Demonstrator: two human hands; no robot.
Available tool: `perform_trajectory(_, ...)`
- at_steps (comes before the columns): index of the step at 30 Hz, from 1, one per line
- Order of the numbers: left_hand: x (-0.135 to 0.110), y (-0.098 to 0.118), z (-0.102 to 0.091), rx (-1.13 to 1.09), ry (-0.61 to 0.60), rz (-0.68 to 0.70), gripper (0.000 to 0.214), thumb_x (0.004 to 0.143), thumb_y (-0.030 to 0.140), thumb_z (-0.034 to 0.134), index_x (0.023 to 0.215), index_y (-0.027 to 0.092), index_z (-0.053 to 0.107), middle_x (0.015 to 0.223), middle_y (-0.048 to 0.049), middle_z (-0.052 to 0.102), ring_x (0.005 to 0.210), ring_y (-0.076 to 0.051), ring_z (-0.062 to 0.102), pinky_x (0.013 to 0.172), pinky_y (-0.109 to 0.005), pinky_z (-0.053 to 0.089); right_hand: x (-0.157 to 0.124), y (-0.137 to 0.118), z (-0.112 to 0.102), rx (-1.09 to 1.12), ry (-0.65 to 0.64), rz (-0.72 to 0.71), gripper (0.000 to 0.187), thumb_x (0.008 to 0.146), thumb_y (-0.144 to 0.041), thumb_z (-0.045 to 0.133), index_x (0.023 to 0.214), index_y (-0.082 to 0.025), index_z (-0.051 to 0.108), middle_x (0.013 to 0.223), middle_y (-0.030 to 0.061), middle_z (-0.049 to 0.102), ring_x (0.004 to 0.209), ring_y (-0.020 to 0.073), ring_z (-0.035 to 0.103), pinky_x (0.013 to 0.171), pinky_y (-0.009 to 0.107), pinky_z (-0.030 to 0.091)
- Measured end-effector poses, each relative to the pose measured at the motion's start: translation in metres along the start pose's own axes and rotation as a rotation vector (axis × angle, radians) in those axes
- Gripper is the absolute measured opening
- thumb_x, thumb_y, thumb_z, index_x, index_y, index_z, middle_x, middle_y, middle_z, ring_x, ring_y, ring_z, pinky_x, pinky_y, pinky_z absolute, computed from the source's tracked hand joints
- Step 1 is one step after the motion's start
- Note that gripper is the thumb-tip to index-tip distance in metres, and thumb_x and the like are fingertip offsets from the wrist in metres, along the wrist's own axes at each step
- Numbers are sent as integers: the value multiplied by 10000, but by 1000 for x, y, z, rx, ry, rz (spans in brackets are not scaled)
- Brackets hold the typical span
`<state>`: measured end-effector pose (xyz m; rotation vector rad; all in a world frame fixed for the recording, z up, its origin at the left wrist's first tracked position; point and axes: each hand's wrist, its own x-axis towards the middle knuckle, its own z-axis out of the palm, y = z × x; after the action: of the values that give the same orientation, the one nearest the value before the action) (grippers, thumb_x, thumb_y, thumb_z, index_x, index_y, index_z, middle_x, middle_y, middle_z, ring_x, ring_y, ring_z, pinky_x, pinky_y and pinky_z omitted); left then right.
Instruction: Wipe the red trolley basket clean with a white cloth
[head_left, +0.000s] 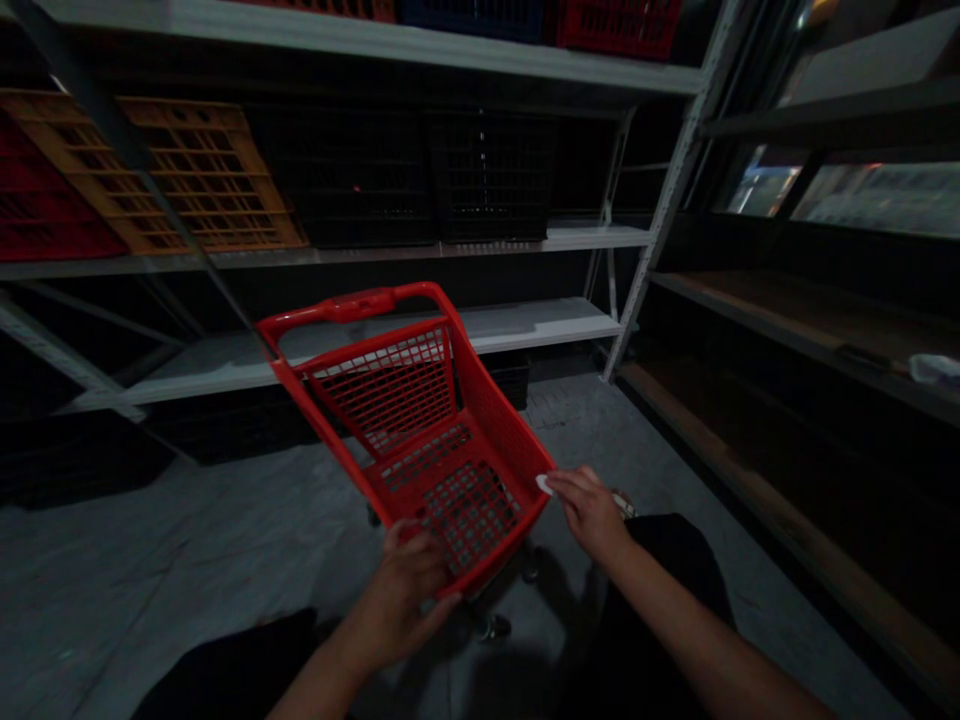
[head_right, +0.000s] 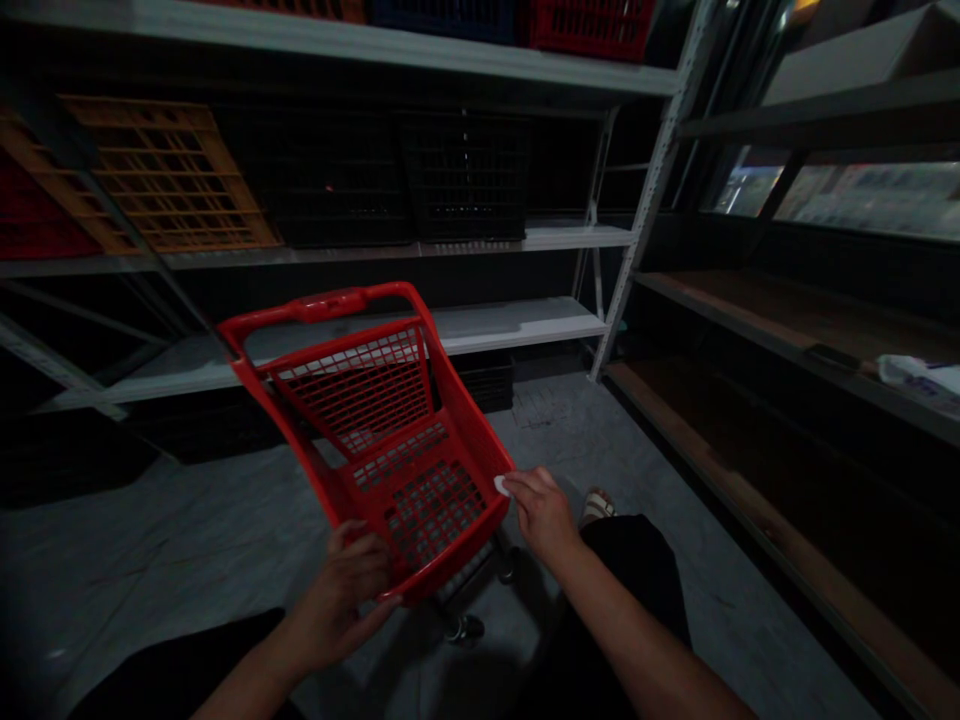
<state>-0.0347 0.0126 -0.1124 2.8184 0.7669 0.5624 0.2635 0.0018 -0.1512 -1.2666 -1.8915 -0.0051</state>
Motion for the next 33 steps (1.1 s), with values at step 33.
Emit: perform_trajectory(33,35,42,46,258,86,-403,287,893,263,358,801,193,620,677,-31,681,657,-176,641,1003,-519,258,9,-26,23,62,68,-57,376,824,-37,437,1106,-215,611,957,82,588,870,184,532,739,348,486)
